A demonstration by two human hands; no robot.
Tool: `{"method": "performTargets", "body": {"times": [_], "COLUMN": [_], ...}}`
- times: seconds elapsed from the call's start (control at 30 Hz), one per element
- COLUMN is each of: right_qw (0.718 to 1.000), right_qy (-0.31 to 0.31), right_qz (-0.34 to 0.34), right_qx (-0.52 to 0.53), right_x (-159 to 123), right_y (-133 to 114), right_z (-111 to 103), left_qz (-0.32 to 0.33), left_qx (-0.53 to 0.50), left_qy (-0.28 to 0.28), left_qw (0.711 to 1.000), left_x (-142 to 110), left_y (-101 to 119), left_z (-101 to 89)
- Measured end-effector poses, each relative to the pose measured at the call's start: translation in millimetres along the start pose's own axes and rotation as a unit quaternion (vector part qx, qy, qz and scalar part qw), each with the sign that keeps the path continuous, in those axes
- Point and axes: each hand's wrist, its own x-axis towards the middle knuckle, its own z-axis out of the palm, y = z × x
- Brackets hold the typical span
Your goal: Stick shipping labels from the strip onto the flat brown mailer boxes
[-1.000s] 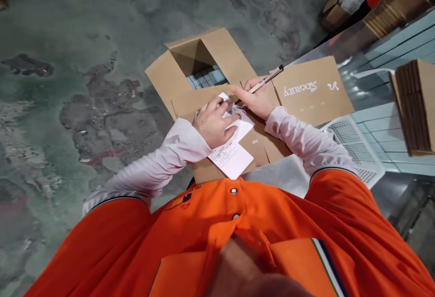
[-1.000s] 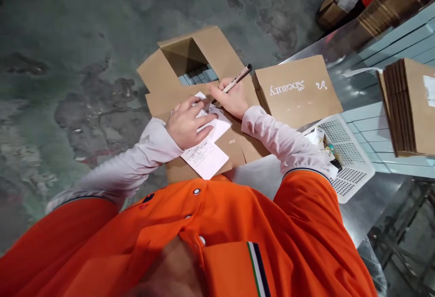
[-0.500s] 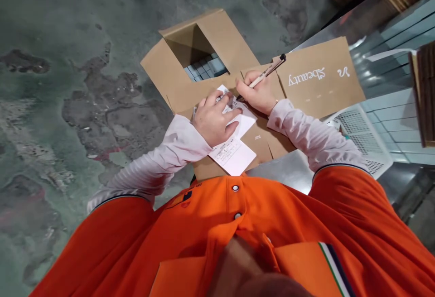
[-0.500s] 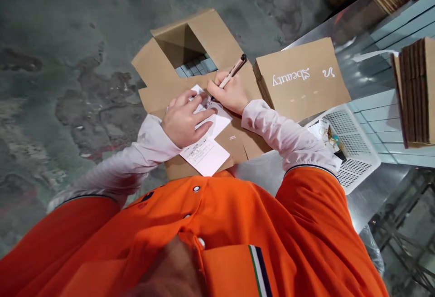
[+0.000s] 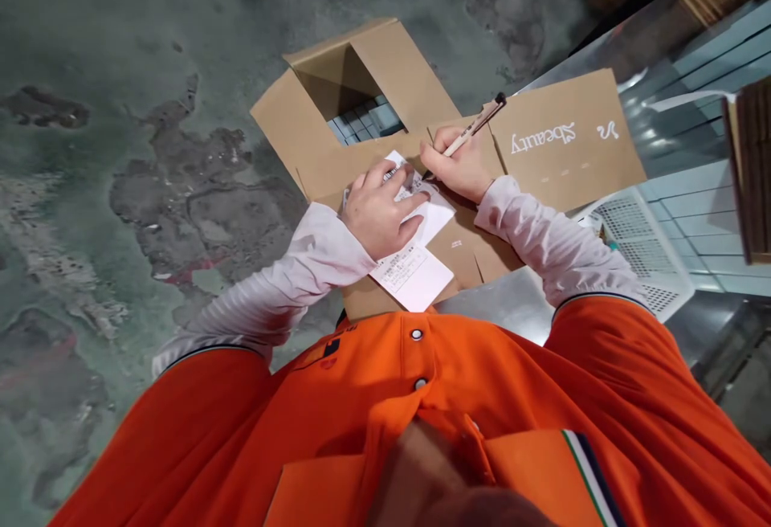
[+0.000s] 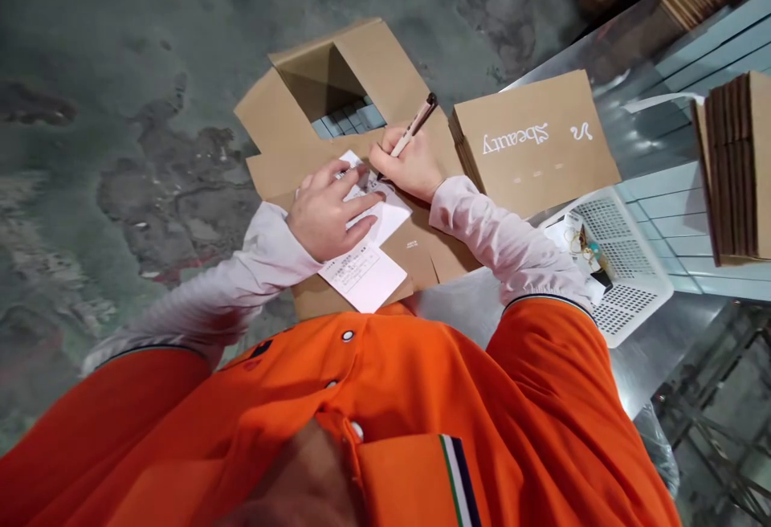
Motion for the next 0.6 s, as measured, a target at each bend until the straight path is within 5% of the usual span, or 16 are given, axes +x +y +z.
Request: {"method": "performTargets", "body": {"times": [0.3,0.5,0.6], "right_qw": [0.985,0.96,0.947], "right_qy": [0.056,0.151,0.124], "right_qz": [0.07,-0.044,-0.06], "right_qx": [0.147,0.233,0.289], "right_x": [0,5,-7], "right_y": [-4,-16,-30], "right_z": [-13,-30,-42], "left_qz": [-0.023,-0.007,-0.003], "left_qx": [-0.009,-0.066,-0.069], "left_qy": [-0.01,-0.015,0.06], "left_qw": [1.0,0.998,0.996], "left_x": [4,14,1], "left_y": [-1,-12,-16], "left_z": [-0.5,-14.6,-31.4]}}
